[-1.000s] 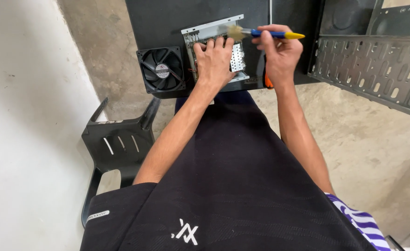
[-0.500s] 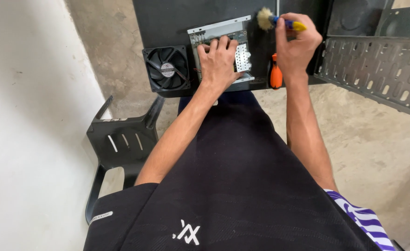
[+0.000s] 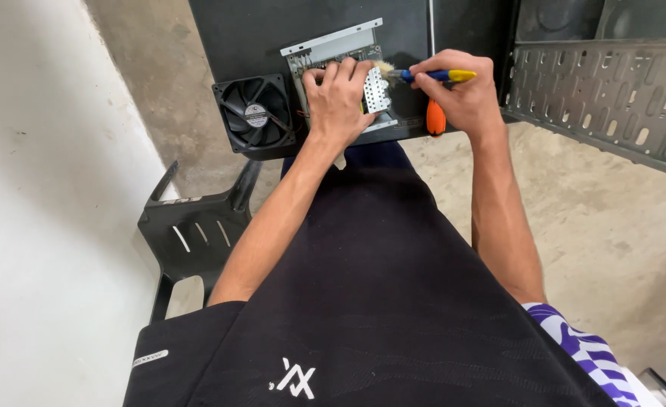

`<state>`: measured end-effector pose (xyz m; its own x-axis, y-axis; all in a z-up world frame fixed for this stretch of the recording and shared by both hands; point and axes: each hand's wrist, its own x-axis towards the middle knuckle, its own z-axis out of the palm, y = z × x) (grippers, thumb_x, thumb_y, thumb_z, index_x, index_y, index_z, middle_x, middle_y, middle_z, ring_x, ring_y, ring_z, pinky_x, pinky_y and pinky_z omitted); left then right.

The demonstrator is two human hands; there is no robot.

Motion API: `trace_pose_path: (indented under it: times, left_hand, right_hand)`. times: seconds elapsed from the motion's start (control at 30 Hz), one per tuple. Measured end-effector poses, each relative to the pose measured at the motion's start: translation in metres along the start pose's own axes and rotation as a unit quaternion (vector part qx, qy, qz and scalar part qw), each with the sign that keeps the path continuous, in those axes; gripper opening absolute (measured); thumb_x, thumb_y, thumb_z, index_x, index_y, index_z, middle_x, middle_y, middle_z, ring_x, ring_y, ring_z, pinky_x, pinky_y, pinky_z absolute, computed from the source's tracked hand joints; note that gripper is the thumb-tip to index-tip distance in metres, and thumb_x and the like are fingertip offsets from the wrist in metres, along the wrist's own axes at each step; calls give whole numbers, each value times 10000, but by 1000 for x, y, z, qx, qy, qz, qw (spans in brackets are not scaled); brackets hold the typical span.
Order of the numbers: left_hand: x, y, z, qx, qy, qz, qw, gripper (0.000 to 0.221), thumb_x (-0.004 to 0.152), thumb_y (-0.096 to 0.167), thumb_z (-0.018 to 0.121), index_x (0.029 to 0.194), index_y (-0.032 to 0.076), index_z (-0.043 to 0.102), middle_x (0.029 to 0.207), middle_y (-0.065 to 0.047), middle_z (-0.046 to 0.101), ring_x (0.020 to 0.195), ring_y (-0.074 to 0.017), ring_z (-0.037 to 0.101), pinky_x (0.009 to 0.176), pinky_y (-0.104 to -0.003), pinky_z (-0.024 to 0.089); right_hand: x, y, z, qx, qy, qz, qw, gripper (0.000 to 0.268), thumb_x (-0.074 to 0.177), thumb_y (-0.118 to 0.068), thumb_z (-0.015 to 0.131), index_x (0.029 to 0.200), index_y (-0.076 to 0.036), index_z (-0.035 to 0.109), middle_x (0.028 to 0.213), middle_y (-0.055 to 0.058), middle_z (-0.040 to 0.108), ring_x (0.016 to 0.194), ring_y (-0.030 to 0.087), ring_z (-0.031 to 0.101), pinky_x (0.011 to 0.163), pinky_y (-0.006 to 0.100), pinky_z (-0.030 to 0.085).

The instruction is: Disassembling and cleaning the internal components of a computer power supply unit using a screwdriver and a brush.

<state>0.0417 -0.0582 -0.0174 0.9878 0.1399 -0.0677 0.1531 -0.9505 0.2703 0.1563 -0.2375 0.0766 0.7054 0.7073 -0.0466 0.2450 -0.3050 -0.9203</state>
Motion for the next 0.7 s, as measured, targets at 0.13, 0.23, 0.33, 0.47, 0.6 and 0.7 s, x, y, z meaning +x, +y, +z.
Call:
trace_pose_path:
  times: [0.13,0.23,0.33,0.47,0.6,0.7]
  left_hand:
    - [-1,0,2,-8,5,-2,1000,909,562,692,955,1275,228,634,1142,37,651,985,-189,609,849,-423,384]
    - [0,0,0,-19,-11,-4,1000,942,555,727,952,1280,228,617,1140,31,636,1009,-199,613,860,-425,382]
    - [1,-2,-2,-14,-3,-7,1000,980,480,738,965,1268,258,634,1128,56,644,1008,-187,620,867,-427,379]
    - [2,1,-5,14,-40,2,999,966,544,800,900,1300,277,605,1138,58,620,1042,-194,585,860,-433,365]
    - [7,2,-9,-1,-107,3,994,895,619,710,890,1343,296,565,1237,30,610,1163,-228,532,877,-468,327]
    - [11,2,-13,-39,-136,-5,990,875,642,658,895,1359,272,574,1319,-3,619,1237,-263,496,873,-512,323]
  right_hand:
    - [-7,20,2,47,67,49,995,40,1063,92,693,1024,104,693,1008,238,725,833,285,754,740,314,647]
    - [-9,18,3,-30,68,20,997,26,1045,77,742,1055,53,744,998,166,739,891,225,702,786,316,536]
    - [-15,15,5,-13,70,157,985,97,1027,-7,734,931,-13,744,805,110,741,737,145,763,621,200,589]
    - [-21,13,9,-2,104,111,988,63,1039,3,719,980,22,728,865,128,735,775,176,752,691,243,594]
    - [-24,6,8,-7,121,146,982,88,1032,-44,725,949,-15,721,769,91,739,711,125,744,639,206,579]
    - [-23,-11,6,2,72,136,988,91,1036,-48,709,949,-24,697,813,98,748,788,142,760,727,230,578]
